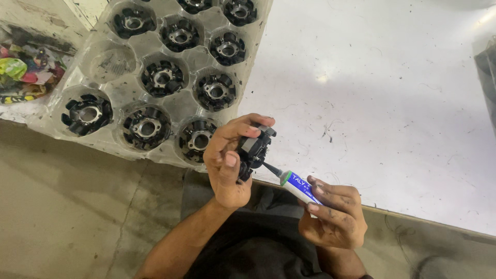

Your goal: The person picks small black plastic rotor components from a blister tray one at a time and applies adhesive from a tube to each part, then places the treated parts back into the tray. Later they move to another tray of similar parts and continue applying adhesive to each component by hand.

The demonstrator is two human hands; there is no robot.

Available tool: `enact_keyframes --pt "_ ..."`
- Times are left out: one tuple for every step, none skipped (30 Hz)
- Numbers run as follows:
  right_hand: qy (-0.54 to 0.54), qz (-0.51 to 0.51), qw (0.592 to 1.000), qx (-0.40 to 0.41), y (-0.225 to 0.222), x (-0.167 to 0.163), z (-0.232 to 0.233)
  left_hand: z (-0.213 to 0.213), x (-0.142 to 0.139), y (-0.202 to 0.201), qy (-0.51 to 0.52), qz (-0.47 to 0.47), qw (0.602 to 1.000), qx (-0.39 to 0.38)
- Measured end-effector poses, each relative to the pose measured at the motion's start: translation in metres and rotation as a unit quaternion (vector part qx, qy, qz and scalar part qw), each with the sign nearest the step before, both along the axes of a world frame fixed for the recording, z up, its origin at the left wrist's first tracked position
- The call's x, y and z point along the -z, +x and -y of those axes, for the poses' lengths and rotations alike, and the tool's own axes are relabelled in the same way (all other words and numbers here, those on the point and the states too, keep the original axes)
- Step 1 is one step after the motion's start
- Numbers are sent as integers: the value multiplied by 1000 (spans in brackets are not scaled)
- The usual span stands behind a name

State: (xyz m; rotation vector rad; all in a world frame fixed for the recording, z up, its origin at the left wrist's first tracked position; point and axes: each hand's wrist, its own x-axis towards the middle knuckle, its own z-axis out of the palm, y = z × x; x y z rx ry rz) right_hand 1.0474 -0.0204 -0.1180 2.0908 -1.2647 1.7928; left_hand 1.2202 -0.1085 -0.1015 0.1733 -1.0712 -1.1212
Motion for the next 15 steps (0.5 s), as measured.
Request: enact_keyframes --pt "1 3 1000 -1 0 0 0 0 1 -1 8 -18 1000 8" --pt "1 5 1000 -2 -1 1 0 0 2 -4 22 -44 998 24" --pt "1 8 1000 -3 -1 1 0 -1 2 -5 41 -73 996 40" --pt "4 9 1000 -6 -1 1 0 -1 3 -7 59 -102 991 55" --pt "7 10 1000 -10 -1 1 0 -3 3 -8 81 -133 985 70" --pt "11 11 1000 -14 -2 1 0 -4 3 -10 104 -164 977 84" --pt "12 14 1000 -12 -2 1 0 -5 2 -12 128 -193 969 88" --pt "13 17 1000 -11 -1 1 0 -6 2 -15 152 -223 959 92" --pt "14 21 1000 -9 -1 1 1 -6 1 -16 176 -251 947 96" --pt "2 19 1000 -10 -1 1 3 -6 0 -17 205 -269 935 108" --pt "-9 18 1000 -10 -1 2 6 -7 -1 -18 234 -287 921 119" --pt "-20 17 1000 -10 -1 2 7 -9 -2 -19 264 -303 906 130" --pt "-27 27 999 2 0 3 8 -11 -3 -21 286 -308 898 129" --pt "-34 37 999 12 3 5 10 -12 -4 -23 307 -313 890 127" --pt "-41 46 998 23 4 6 11 -13 -5 -24 328 -318 881 124"
